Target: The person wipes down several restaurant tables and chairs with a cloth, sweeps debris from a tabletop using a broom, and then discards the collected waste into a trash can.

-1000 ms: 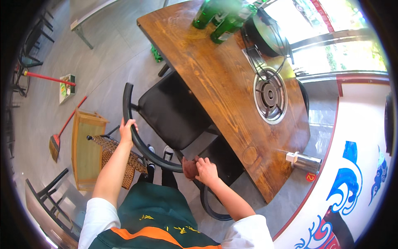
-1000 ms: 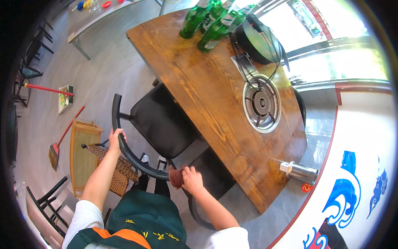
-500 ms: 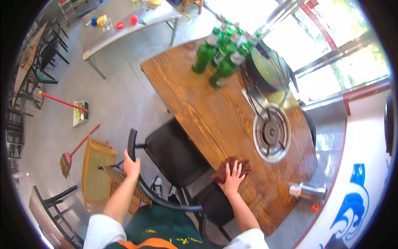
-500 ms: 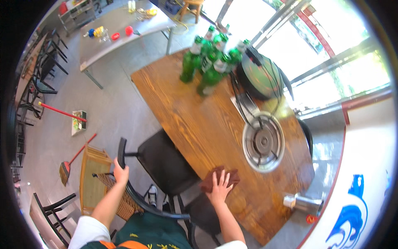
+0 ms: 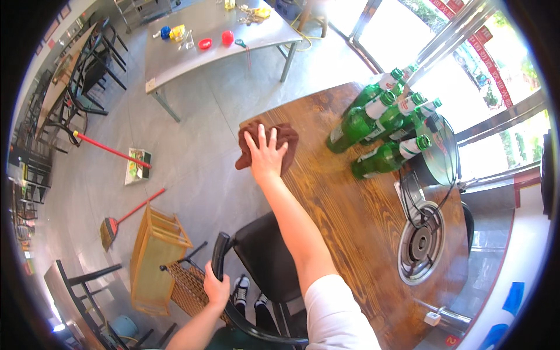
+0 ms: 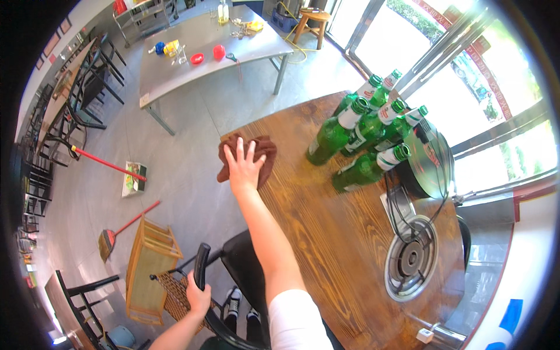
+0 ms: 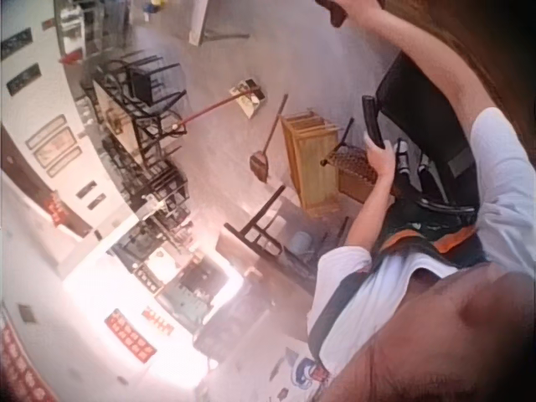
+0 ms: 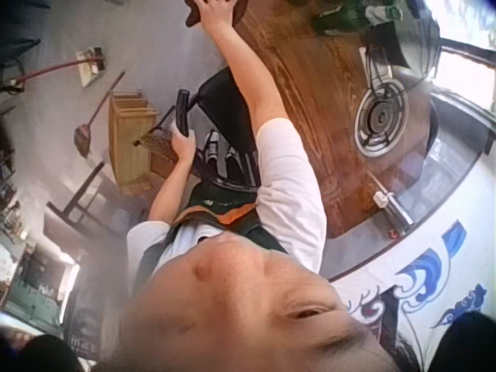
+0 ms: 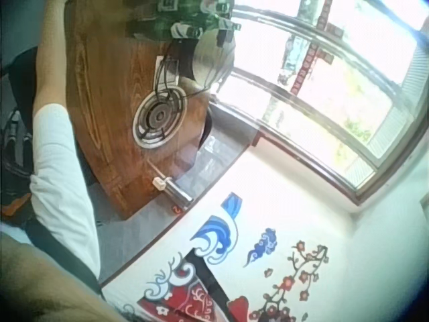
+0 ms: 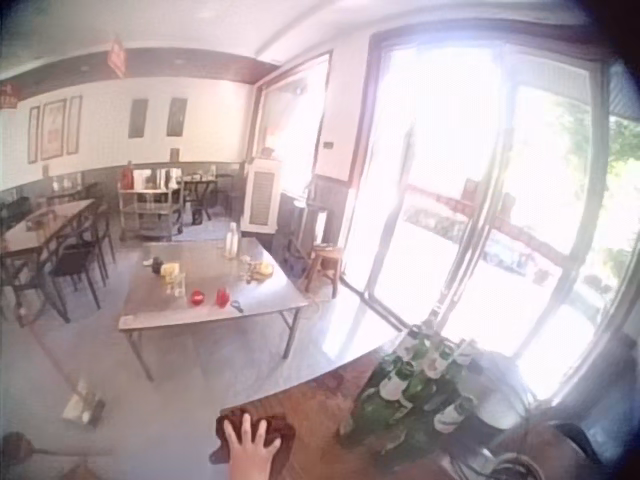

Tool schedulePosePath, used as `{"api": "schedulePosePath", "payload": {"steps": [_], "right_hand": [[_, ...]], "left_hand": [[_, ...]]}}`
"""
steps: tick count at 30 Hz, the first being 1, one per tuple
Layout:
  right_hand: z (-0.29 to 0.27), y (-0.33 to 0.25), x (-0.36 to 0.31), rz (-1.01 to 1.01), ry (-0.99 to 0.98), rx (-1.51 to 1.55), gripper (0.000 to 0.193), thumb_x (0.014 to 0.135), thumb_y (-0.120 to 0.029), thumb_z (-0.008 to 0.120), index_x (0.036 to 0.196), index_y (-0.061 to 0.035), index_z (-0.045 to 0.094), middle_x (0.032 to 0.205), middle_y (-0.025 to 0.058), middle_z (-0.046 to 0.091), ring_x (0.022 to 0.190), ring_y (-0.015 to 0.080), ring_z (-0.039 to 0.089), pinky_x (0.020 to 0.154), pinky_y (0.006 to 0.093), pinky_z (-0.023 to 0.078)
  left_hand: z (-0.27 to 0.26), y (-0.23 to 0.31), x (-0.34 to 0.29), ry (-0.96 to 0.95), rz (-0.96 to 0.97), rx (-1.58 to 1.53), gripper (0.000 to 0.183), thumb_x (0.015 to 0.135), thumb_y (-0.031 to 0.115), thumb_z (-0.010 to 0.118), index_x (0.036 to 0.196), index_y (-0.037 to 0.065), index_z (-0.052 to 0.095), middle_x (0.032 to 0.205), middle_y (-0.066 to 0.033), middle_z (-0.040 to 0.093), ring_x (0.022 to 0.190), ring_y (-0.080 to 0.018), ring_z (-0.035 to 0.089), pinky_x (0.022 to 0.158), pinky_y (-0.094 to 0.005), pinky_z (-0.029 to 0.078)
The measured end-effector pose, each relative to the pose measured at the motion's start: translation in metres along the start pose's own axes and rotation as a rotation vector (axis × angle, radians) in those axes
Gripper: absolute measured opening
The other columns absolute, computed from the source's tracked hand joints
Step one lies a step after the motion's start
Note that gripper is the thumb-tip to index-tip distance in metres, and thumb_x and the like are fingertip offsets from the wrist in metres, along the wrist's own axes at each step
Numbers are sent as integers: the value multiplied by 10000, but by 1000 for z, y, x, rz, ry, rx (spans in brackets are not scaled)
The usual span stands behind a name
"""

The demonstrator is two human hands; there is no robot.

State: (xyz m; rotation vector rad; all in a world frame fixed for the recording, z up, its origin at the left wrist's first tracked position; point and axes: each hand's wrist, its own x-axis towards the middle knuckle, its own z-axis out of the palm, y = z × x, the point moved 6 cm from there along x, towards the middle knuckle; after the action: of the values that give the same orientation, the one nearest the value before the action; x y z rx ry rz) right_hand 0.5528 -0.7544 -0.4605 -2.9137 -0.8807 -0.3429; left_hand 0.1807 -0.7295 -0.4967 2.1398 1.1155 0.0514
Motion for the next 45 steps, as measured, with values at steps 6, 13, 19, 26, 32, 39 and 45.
{"api": "schedulePosePath", "payload": {"steps": [6,13,19,26,32,39,45], "right_hand": [[5,-11,38,-124,-3,83,291,781,-241,588,1072,-249,585,1414,55,286,1287,348,259,928,627,270],[-66,50,-192,-96,67,131,372,630,-216,658,993,-163,595,1388,48,336,1259,314,320,902,578,320],[-152,153,-478,202,-328,74,826,490,-249,752,1266,-277,470,1420,52,318,1310,312,266,920,578,269],[-125,212,-400,312,-100,41,713,676,-467,613,1311,-204,423,1430,96,290,1301,332,270,949,574,255],[-62,319,-220,579,181,-81,545,830,-489,476,1277,-178,476,1393,71,343,1274,313,295,932,603,270],[-75,299,-271,520,195,-99,536,833,-505,465,1275,-201,483,1368,74,375,1262,327,309,921,624,266],[-124,233,-403,487,-37,5,656,734,-519,577,1304,-222,448,1439,94,268,1313,350,229,951,642,186]], "left_hand": [[-1,3,9,-40,-16,-4,578,691,73,581,1233,94,382,889,-203,580,838,-384,582,737,-412,451],[2,-15,12,-10,1,-9,586,691,73,579,1241,93,380,940,-242,594,896,-430,561,778,-458,434],[10,-11,9,-63,22,-48,613,707,70,581,1268,108,337,974,-242,588,894,-419,565,765,-459,431],[10,-7,6,-32,106,0,588,699,38,584,1243,86,367,1018,-199,582,921,-377,572,793,-417,434],[12,-45,28,-52,23,22,548,700,27,559,1219,67,387,1004,-191,564,917,-353,569,805,-393,431],[9,-35,27,-52,95,-11,491,703,18,544,1170,50,398,873,-160,559,776,-297,573,731,-371,448],[10,-36,22,-48,92,-12,528,701,39,569,1199,62,395,933,-186,579,834,-336,585,758,-391,448]]}}
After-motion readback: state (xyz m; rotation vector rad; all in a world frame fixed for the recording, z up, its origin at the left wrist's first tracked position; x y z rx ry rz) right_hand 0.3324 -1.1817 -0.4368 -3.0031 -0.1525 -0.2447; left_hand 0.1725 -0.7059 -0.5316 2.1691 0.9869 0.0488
